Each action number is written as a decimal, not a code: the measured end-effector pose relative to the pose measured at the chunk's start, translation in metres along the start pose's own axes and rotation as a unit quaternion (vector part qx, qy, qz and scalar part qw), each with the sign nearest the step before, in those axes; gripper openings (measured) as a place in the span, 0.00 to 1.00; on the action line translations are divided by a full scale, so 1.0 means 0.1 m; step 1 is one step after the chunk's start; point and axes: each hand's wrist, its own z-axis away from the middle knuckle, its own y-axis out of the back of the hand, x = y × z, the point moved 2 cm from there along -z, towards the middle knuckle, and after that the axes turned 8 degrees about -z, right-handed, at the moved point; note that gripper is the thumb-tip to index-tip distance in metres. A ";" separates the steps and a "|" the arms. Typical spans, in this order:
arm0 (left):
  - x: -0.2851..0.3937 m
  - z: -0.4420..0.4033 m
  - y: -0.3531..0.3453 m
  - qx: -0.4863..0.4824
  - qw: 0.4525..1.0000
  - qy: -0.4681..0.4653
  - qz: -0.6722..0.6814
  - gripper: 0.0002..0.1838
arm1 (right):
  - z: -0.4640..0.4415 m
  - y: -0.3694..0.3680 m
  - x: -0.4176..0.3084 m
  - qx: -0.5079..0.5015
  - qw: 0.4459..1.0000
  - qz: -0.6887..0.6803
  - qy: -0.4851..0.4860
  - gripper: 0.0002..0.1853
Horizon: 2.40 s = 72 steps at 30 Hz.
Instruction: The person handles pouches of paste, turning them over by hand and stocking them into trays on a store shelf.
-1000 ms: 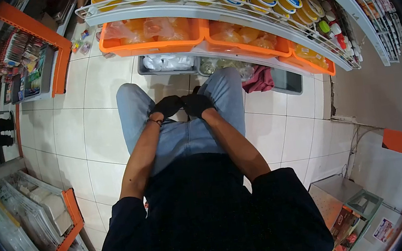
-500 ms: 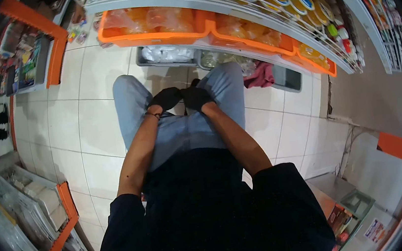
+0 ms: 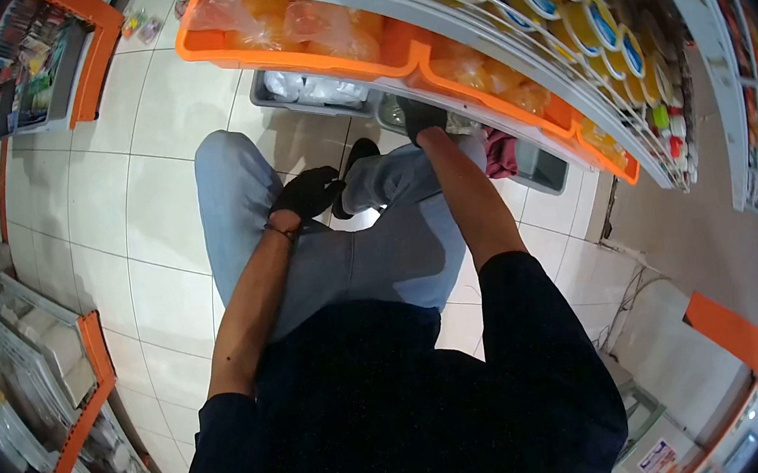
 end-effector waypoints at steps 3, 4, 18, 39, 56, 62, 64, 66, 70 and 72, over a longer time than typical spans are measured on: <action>0.00 0.00 0.05 0.010 1.000 0.015 0.015 0.27 | -0.13 -0.04 0.13 -0.016 0.996 -0.079 -0.039 0.28; -0.01 0.00 0.06 0.016 0.999 0.018 0.022 0.27 | -0.17 0.02 0.11 -0.053 0.993 -0.091 -0.047 0.28; -0.10 -0.12 -0.04 0.029 0.999 -0.015 0.032 0.25 | -0.29 -0.59 0.41 -0.010 0.987 -0.147 -0.066 0.21; -0.05 -0.08 -0.03 0.012 1.000 -0.005 0.027 0.25 | -0.11 0.03 0.43 -0.102 0.991 -0.042 -0.080 0.23; -0.05 -0.13 -0.01 0.013 0.999 -0.039 0.013 0.26 | -0.07 -0.72 0.75 -0.093 0.973 -0.202 -0.058 0.26; -0.02 -0.13 -0.02 -0.006 1.000 -0.017 -0.007 0.33 | 0.14 0.08 -0.02 -0.019 0.992 -0.097 0.073 0.12; -0.06 -0.19 -0.05 -0.004 1.000 -0.012 -0.015 0.42 | 0.21 0.12 -0.17 -0.018 0.987 -0.116 0.105 0.12; 0.00 -0.17 0.01 0.004 1.000 0.005 0.004 0.51 | 0.29 0.20 -0.35 -0.012 0.981 -0.130 0.143 0.13; 0.10 -0.18 0.00 0.196 0.966 -0.145 0.082 0.62 | 0.59 0.59 -0.94 -0.076 0.932 -0.345 0.084 0.14; 0.14 -0.21 0.06 0.218 0.945 -0.175 0.170 0.55 | 0.76 0.85 -1.30 -0.126 0.846 -0.517 -0.026 0.14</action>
